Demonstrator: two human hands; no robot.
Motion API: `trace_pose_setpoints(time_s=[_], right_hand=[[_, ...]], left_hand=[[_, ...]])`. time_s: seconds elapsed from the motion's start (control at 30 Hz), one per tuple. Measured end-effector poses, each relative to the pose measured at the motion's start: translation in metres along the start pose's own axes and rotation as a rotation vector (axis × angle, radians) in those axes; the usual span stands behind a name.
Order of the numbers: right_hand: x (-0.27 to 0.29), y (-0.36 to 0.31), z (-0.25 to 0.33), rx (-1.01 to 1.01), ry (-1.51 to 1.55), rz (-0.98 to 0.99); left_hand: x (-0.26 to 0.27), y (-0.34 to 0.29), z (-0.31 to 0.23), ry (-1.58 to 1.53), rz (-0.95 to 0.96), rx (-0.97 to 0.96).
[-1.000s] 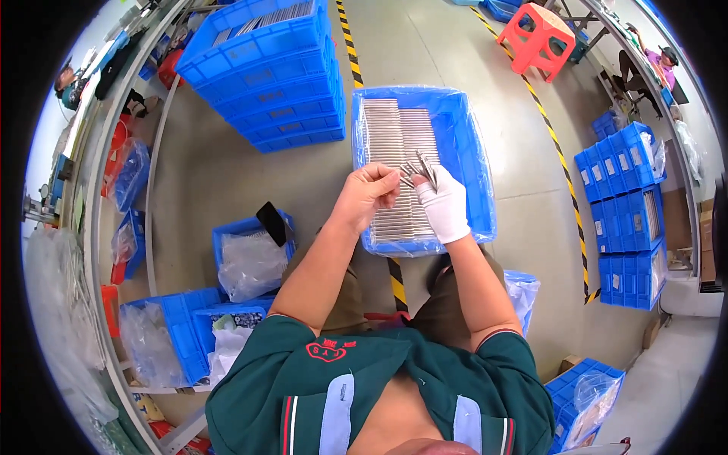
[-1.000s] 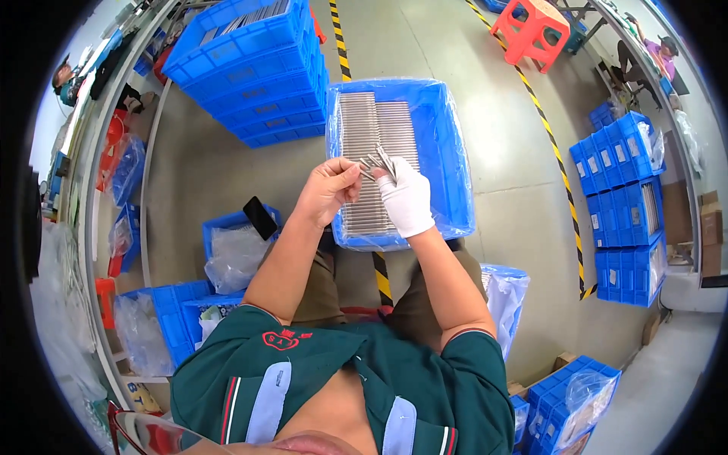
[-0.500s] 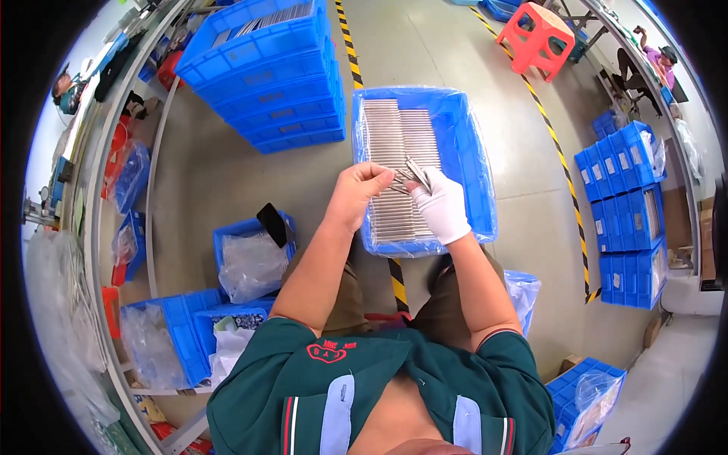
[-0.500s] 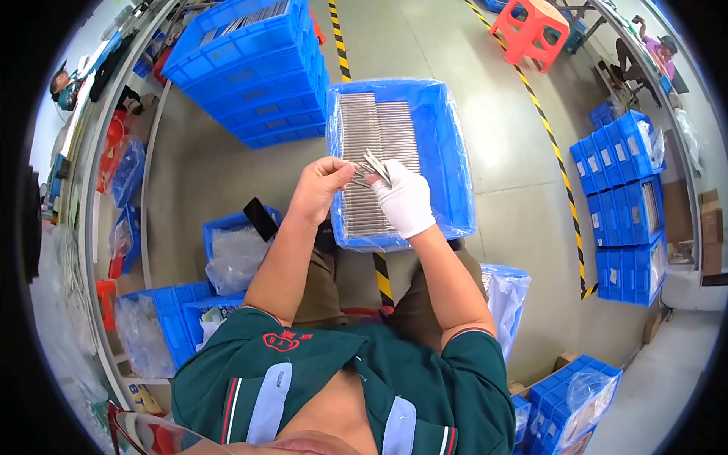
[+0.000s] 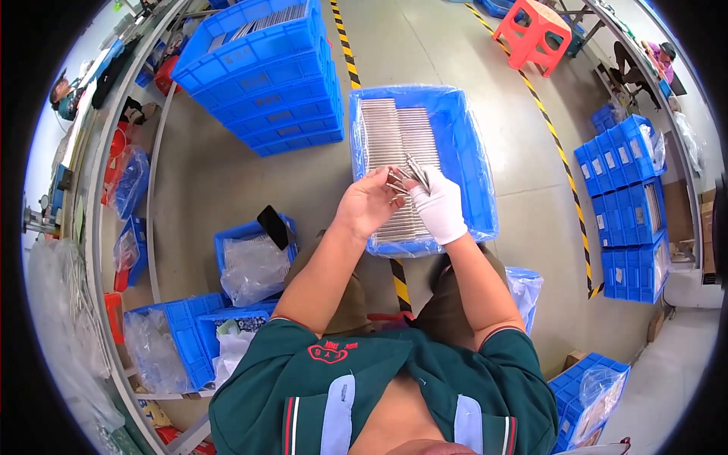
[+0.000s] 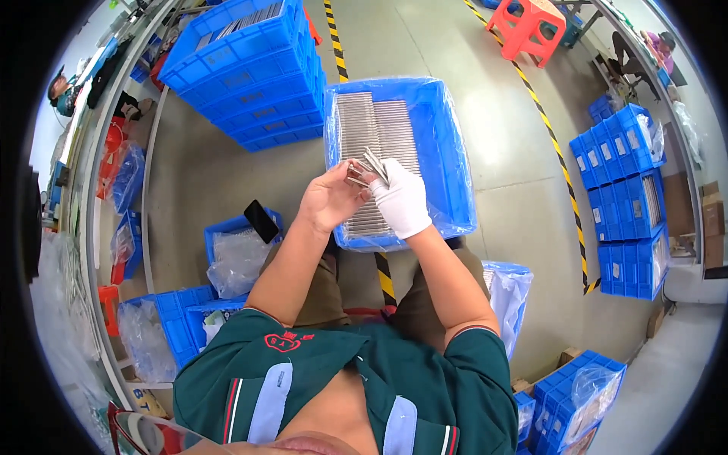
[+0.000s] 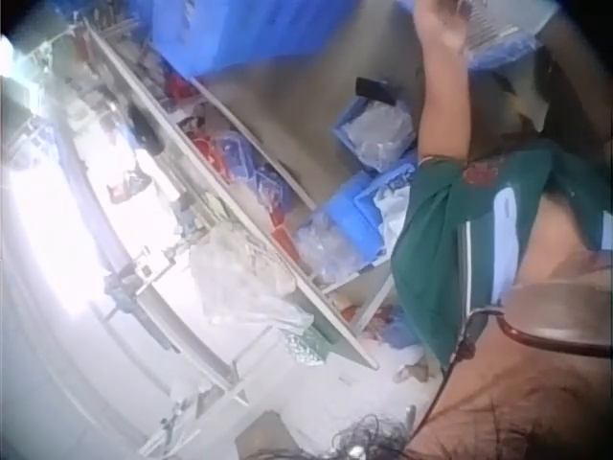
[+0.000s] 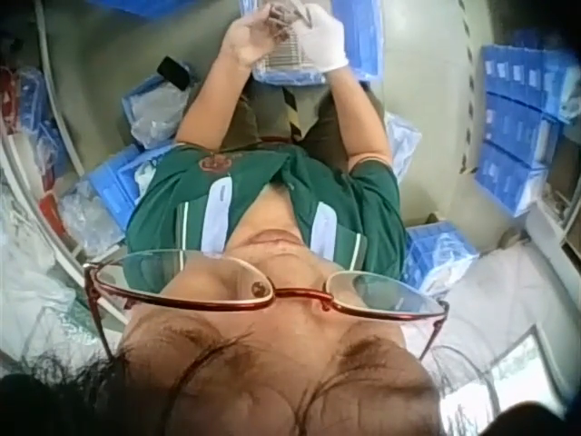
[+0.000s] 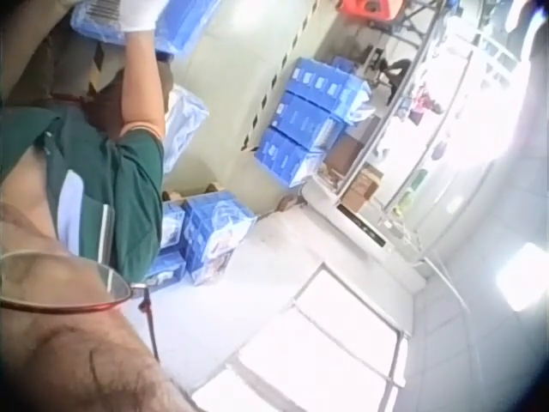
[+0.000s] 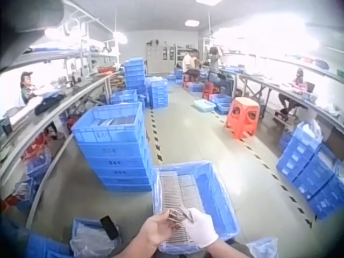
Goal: The person arranges small metal rods by hand, taking them from a blue crate and placing them into organized rows.
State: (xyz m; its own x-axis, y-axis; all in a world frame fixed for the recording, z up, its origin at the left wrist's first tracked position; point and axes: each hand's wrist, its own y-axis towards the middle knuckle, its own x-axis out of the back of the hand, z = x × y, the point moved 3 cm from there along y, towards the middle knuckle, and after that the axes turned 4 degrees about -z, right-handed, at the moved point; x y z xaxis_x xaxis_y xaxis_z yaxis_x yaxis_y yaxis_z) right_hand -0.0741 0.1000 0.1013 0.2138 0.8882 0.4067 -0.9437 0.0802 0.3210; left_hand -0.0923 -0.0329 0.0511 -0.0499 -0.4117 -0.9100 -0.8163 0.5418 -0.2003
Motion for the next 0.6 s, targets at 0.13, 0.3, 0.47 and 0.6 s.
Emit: trace_pose_setpoints(time_s=[0.13, 0.3, 0.47, 0.6], right_hand=[[-0.001, -0.003, -0.001, 0.006, -0.127, 0.019], [0.000, -0.003, 0.003, 0.009, -0.115, -0.011], [-0.002, 0.001, -0.005, 0.006, -0.150, 0.024], [-0.002, 0.002, -0.003, -0.020, -0.134, 0.070]], left_hand=[[0.001, -0.002, 0.001, 0.035, -0.061, -0.029], [-0.006, -0.004, 0.003, -0.051, -0.088, -0.107], [-0.016, -0.009, -0.016, 0.590, -0.290, -0.375], [-0.014, -0.013, -0.023, 0.803, -0.313, -0.395]])
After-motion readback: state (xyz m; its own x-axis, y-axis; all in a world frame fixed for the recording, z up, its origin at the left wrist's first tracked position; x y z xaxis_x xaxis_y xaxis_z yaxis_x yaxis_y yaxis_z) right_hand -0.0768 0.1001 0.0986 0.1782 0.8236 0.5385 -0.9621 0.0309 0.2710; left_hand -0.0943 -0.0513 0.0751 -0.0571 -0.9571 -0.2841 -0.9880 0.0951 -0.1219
